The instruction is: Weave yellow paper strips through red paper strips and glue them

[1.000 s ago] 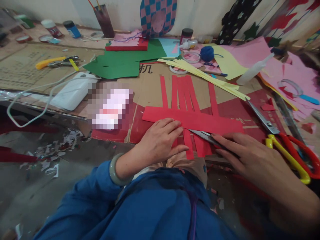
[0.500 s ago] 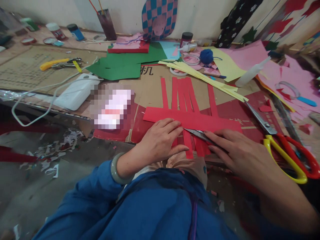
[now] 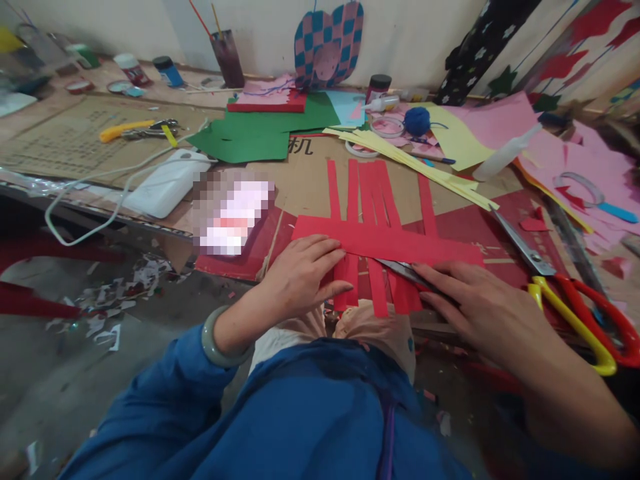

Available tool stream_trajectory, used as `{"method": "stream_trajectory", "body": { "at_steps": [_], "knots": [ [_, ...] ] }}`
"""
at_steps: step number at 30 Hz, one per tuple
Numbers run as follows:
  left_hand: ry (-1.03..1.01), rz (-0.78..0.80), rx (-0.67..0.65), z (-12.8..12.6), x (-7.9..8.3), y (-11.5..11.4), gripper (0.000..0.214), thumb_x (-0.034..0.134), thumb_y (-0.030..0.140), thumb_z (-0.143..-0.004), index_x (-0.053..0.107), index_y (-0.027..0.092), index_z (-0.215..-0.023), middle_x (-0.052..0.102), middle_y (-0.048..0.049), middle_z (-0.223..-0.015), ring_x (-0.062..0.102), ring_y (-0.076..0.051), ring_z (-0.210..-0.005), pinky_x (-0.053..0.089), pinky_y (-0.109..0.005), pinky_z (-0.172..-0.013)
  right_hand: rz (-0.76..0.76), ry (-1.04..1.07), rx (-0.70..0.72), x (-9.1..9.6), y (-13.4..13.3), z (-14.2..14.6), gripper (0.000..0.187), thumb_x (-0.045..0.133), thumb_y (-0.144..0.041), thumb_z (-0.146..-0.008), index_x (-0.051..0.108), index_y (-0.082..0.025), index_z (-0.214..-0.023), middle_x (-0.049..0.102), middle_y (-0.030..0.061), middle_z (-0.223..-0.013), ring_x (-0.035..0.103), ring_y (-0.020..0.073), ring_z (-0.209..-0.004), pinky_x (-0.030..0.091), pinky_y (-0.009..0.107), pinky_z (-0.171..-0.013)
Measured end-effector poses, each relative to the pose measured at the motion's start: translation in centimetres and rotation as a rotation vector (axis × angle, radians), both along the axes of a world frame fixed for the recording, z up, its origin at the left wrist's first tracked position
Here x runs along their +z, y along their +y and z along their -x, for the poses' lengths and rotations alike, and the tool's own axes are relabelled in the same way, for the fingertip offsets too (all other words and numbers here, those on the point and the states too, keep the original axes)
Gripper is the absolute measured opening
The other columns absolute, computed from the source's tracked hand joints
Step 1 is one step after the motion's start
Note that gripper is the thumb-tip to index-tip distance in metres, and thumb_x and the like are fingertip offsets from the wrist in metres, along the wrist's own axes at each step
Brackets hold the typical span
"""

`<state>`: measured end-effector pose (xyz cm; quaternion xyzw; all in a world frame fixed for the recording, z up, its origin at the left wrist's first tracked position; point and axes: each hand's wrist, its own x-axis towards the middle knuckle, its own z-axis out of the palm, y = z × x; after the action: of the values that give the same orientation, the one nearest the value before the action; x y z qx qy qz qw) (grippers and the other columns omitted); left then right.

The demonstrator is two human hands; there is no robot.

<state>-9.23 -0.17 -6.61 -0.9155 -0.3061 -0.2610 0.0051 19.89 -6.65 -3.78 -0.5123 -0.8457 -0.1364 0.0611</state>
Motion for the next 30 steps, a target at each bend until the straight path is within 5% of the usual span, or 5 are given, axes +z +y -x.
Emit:
{"method": "stream_trajectory", "body": {
  "at_steps": [30],
  "knots": [
    [0.042, 0.080, 0.052, -0.4, -0.9, -0.3, 0.054, 0.046, 0.054, -0.098, 0.064, 0.011, -0.125, 0.065, -0.0135, -0.133, 0.059, -0.031, -0.120, 0.048, -0.047, -0.102, -0.086, -0.020, 0.059, 0.1, -0.4, 1.0, 0.033, 0.041, -0.024, -0.100, 0.067, -0.015, -0.117, 0.070, 0.0093, -0.096, 0.067, 0.0196, -0.078, 0.047, 0.028, -0.053]
  ]
}}
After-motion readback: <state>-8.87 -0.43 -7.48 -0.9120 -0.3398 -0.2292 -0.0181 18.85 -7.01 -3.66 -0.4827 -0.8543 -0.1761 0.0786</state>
